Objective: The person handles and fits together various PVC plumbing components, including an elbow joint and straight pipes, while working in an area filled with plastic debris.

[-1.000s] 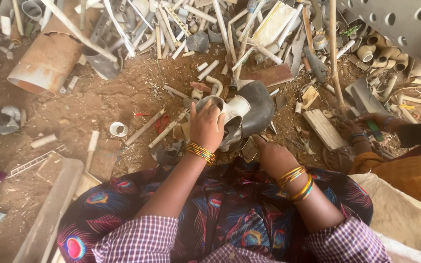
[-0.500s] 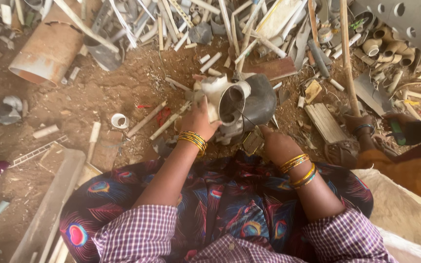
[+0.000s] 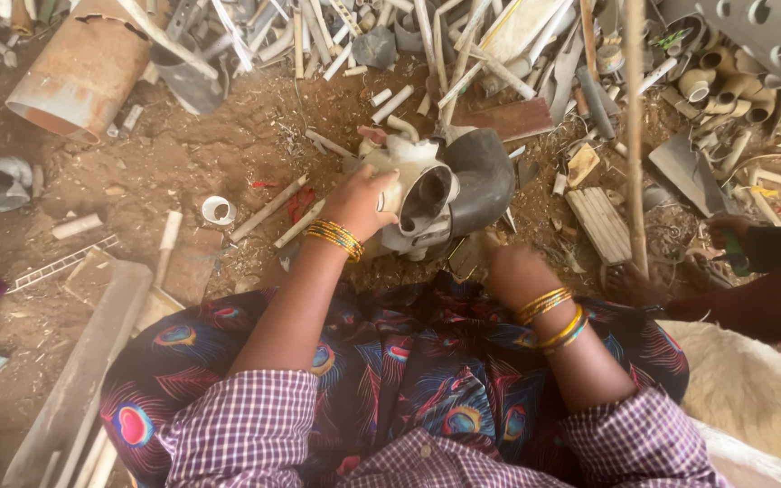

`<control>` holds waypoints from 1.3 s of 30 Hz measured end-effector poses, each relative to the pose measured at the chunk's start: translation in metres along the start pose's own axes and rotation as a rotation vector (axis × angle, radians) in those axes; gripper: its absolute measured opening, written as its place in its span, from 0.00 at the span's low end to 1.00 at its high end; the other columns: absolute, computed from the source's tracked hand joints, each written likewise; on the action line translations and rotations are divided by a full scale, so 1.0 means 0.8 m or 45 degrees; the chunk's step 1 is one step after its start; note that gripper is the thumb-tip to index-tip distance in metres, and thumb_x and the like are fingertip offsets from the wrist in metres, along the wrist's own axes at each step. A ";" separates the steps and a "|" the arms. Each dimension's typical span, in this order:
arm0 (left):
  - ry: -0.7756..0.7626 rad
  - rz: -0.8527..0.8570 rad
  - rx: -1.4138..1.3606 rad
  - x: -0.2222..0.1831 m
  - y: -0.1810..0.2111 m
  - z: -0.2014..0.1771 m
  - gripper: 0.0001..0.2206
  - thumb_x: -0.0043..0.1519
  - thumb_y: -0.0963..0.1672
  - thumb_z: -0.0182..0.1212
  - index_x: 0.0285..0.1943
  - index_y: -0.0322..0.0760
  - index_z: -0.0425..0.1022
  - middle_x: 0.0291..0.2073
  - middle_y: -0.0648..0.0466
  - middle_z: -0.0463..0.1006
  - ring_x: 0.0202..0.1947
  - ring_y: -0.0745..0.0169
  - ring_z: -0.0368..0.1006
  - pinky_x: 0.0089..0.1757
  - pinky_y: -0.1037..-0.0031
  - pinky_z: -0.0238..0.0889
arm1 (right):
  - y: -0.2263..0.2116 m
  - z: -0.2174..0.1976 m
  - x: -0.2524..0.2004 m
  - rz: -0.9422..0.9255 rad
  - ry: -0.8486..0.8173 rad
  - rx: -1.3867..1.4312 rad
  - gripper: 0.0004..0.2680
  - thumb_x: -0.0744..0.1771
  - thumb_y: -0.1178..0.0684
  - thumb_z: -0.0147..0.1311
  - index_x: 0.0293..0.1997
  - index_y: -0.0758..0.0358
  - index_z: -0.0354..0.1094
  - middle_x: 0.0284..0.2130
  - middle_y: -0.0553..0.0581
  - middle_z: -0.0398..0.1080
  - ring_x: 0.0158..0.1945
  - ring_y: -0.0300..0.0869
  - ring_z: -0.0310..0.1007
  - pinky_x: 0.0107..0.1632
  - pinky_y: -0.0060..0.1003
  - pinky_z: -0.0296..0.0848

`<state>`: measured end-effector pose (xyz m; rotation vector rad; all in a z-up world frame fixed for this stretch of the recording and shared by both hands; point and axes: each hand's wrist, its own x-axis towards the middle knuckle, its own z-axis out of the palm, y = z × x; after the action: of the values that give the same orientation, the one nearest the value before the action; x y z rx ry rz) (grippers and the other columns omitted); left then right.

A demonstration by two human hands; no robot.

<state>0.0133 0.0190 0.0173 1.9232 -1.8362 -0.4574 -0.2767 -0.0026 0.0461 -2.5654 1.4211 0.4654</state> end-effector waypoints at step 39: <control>0.189 0.347 -0.129 -0.005 0.043 -0.028 0.22 0.51 0.39 0.73 0.55 0.39 0.75 0.56 0.50 0.73 0.59 0.49 0.69 0.58 0.64 0.64 | -0.016 -0.003 -0.004 -0.213 0.317 0.363 0.12 0.66 0.60 0.48 0.55 0.58 0.67 0.35 0.67 0.76 0.39 0.59 0.78 0.42 0.53 0.76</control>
<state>-0.0043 0.0245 0.0540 1.5670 -1.9018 -0.3032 -0.2668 0.0058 0.0491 -2.5404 1.2229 -0.0808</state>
